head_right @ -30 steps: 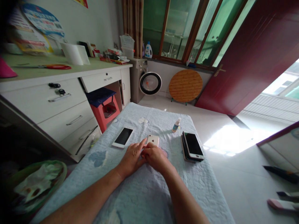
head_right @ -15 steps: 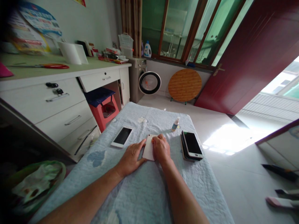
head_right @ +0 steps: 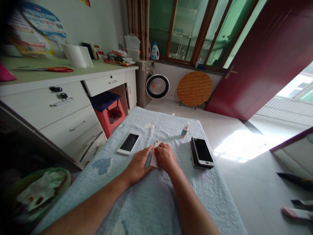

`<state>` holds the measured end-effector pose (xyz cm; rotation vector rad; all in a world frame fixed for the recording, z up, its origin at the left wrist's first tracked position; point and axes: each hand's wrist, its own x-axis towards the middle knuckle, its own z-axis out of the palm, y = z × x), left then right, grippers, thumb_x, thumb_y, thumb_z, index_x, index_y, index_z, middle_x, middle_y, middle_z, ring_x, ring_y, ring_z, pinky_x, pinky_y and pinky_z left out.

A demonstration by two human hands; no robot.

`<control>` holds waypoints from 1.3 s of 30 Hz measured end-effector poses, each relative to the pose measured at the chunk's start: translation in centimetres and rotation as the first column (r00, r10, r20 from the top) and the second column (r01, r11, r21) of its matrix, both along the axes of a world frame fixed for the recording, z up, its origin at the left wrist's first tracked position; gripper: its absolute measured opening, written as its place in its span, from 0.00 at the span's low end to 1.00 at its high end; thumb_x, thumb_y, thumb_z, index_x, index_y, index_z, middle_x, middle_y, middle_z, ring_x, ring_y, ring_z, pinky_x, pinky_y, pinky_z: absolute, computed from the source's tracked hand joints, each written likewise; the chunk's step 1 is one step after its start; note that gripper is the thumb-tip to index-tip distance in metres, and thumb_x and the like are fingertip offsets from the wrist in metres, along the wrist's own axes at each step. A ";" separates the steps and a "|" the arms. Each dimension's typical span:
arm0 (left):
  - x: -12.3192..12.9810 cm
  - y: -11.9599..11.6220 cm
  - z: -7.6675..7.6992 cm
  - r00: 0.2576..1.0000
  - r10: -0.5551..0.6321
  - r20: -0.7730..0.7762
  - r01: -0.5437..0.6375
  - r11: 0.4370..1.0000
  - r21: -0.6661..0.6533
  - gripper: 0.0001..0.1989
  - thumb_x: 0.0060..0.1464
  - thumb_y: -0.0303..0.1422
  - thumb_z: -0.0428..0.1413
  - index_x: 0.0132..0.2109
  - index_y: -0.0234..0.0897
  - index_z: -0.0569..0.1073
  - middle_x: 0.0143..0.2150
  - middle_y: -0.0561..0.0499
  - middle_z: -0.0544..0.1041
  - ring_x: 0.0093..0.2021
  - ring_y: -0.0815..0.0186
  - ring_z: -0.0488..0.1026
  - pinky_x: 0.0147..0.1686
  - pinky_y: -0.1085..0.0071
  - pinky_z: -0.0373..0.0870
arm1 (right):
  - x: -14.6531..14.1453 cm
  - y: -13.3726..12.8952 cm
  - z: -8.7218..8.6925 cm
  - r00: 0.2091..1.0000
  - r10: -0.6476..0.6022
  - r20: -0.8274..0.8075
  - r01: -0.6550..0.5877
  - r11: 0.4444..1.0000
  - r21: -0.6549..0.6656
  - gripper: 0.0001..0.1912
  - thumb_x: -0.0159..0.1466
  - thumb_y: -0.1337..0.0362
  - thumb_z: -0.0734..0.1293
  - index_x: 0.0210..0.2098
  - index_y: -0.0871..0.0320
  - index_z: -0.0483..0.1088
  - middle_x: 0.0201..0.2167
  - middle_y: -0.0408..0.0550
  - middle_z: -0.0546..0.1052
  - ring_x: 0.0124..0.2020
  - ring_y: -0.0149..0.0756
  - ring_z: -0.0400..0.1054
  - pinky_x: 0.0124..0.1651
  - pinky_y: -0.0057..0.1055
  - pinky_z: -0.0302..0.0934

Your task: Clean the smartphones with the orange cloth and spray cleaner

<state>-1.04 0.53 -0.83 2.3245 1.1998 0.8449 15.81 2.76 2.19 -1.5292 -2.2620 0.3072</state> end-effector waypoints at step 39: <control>0.0 0.5 1.5 0.996 0.048 0.073 -0.035 0.985 -0.171 0.23 0.55 0.23 0.47 0.57 0.39 0.68 0.50 0.49 0.78 0.51 0.61 0.72 0.55 0.61 0.64 | 0.9 -2.3 1.2 0.973 0.203 -0.115 -0.223 0.953 -0.207 0.08 0.59 0.72 0.64 0.33 0.57 0.75 0.34 0.44 0.69 0.32 0.27 0.65 0.37 0.24 0.56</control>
